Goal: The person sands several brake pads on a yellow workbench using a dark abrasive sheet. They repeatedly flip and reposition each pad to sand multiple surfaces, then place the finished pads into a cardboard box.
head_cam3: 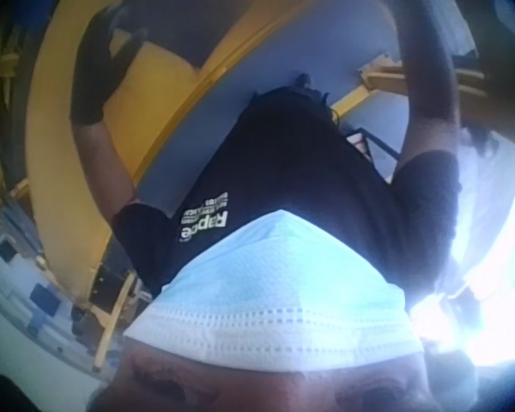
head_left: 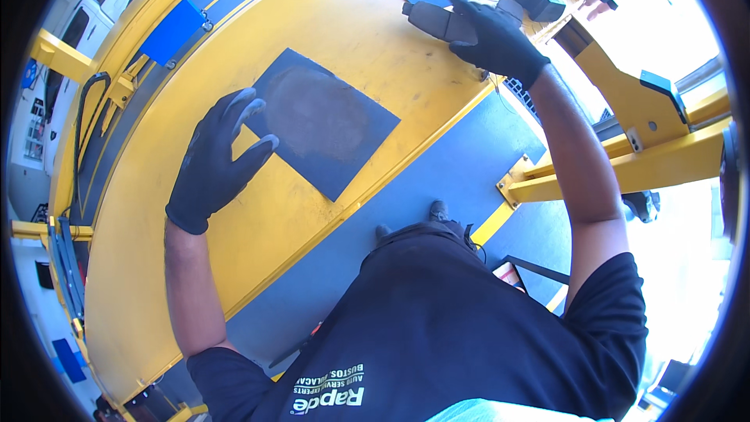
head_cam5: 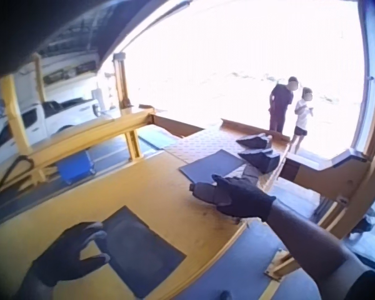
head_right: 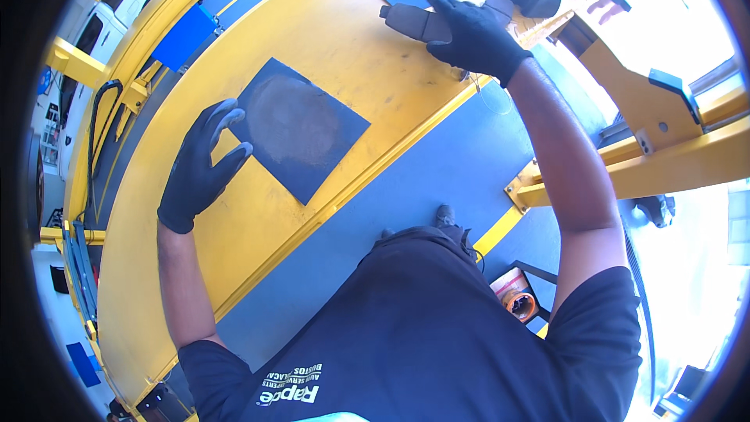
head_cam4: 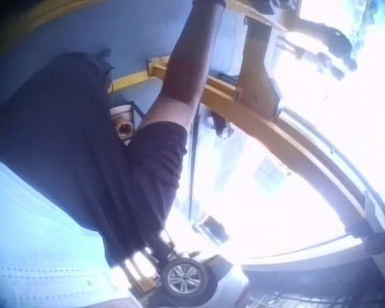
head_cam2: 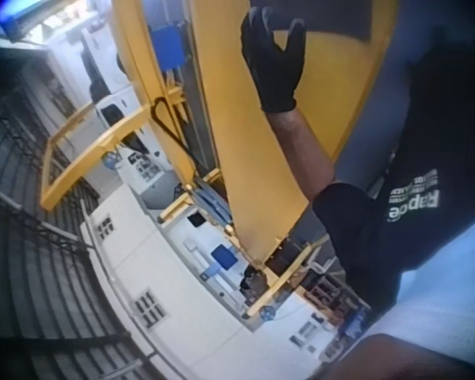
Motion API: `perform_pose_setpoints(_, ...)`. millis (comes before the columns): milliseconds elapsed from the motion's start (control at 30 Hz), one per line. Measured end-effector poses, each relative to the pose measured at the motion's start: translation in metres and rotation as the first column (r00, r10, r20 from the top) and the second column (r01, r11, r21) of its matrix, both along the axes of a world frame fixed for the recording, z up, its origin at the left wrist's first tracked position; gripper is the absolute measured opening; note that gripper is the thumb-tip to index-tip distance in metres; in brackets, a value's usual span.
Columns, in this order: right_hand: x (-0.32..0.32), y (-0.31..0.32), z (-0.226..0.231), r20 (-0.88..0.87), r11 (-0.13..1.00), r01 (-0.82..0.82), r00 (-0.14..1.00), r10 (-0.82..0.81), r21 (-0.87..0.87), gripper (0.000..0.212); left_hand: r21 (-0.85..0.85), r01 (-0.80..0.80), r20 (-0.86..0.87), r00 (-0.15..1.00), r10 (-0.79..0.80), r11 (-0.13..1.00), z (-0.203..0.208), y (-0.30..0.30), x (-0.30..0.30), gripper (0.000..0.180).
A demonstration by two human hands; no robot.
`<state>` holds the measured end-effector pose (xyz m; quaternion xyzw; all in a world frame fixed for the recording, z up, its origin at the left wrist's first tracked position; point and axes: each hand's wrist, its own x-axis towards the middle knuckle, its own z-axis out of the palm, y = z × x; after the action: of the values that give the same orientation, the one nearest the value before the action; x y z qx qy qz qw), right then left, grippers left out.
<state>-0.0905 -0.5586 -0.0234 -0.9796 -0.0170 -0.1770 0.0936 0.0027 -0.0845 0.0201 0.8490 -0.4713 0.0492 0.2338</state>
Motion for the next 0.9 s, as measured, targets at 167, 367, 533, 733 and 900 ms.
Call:
perform_pose_setpoints(167,0.011,-0.009,-0.016,0.111,0.992,-0.119,0.987,0.114,0.035,0.085,-0.066,0.113,0.093,0.99,-0.107,0.991,0.015,-0.025,0.0,0.056)
perform_pose_setpoints(367,0.011,0.079,0.017,0.173,0.901,-0.434,0.887,0.429,-0.008,0.077,-0.399,0.078,-0.038,0.994,-0.101,0.914,-0.02,-0.047,0.012,0.048)
perform_pose_setpoints(533,0.008,0.117,0.01,0.168,0.877,-0.358,0.933,0.319,0.32,0.075,-0.424,-0.281,-0.651,0.755,-0.074,0.861,-0.012,-0.117,0.02,0.039)
perform_pose_setpoints(733,0.068,0.098,-0.026,0.062,0.533,-0.322,0.892,0.448,0.783,0.069,0.081,0.018,0.702,0.709,-0.07,0.997,-0.076,-0.129,0.131,0.016)
perform_pose_setpoints(900,0.035,0.167,0.002,0.106,-0.478,0.479,0.617,0.78,0.736,0.092,-0.623,0.113,0.024,0.992,-0.125,0.774,-0.06,-0.113,0.114,0.02)
